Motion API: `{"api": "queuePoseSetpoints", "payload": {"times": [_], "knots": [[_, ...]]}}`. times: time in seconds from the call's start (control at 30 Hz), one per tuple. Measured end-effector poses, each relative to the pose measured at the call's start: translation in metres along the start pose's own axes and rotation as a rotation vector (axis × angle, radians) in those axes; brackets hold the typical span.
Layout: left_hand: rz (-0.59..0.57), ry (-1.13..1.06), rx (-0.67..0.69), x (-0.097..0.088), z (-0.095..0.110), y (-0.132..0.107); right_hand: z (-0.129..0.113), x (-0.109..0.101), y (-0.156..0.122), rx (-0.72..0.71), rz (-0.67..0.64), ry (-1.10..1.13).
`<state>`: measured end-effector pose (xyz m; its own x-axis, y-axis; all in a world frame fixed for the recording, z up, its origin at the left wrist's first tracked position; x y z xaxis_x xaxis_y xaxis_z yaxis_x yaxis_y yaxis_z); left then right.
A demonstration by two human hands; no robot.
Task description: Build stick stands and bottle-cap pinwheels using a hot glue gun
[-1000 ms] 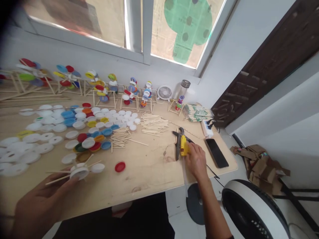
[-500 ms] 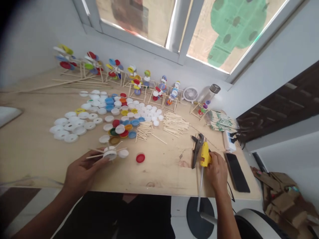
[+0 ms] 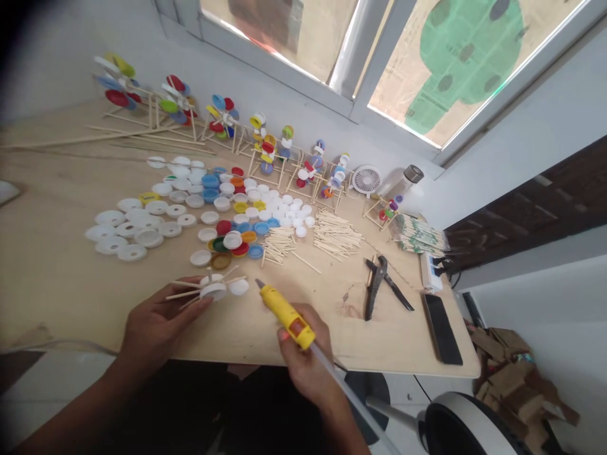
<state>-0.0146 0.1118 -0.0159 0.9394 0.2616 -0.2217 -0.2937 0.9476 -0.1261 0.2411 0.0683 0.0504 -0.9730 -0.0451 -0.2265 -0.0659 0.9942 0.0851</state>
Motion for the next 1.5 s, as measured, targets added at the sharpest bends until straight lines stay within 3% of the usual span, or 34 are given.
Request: {"api": "queuePoseSetpoints", "payload": {"times": [0.07,0.17,0.37,0.7,1.13,1.5], "knots": [[-0.015,0.001,0.005,0.001,-0.002,0.001,-0.009,0.015,0.003,-0.029,-0.032,-0.051],[-0.045,0.007,0.006,0.004,-0.007,0.002,-0.01,0.022,0.005,-0.045,0.0,-0.119],[-0.043,0.015,0.036,0.006,-0.01,0.002,-0.004,0.024,0.006,-0.051,0.071,-0.227],[-0.031,0.117,0.066,0.004,0.0,0.0,-0.013,0.034,0.012,-0.201,0.084,-0.394],[-0.012,0.124,0.123,0.002,-0.003,0.002,-0.023,0.037,0.014,-0.346,0.126,-0.484],[-0.01,0.131,0.116,0.002,0.0,0.003,-0.015,0.03,0.015,-0.273,0.15,-0.491]]}}
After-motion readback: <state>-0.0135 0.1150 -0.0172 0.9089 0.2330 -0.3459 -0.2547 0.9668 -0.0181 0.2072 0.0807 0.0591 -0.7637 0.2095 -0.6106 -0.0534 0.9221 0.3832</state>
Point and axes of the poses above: each hand's wrist, its own y-axis towards the middle knuckle, its own x-axis out of the palm, z = x × y, the point moved 10 cm from there along y, towards the middle knuckle, and after that the axes turned 12 degrees about y, right-handed, at the moved point
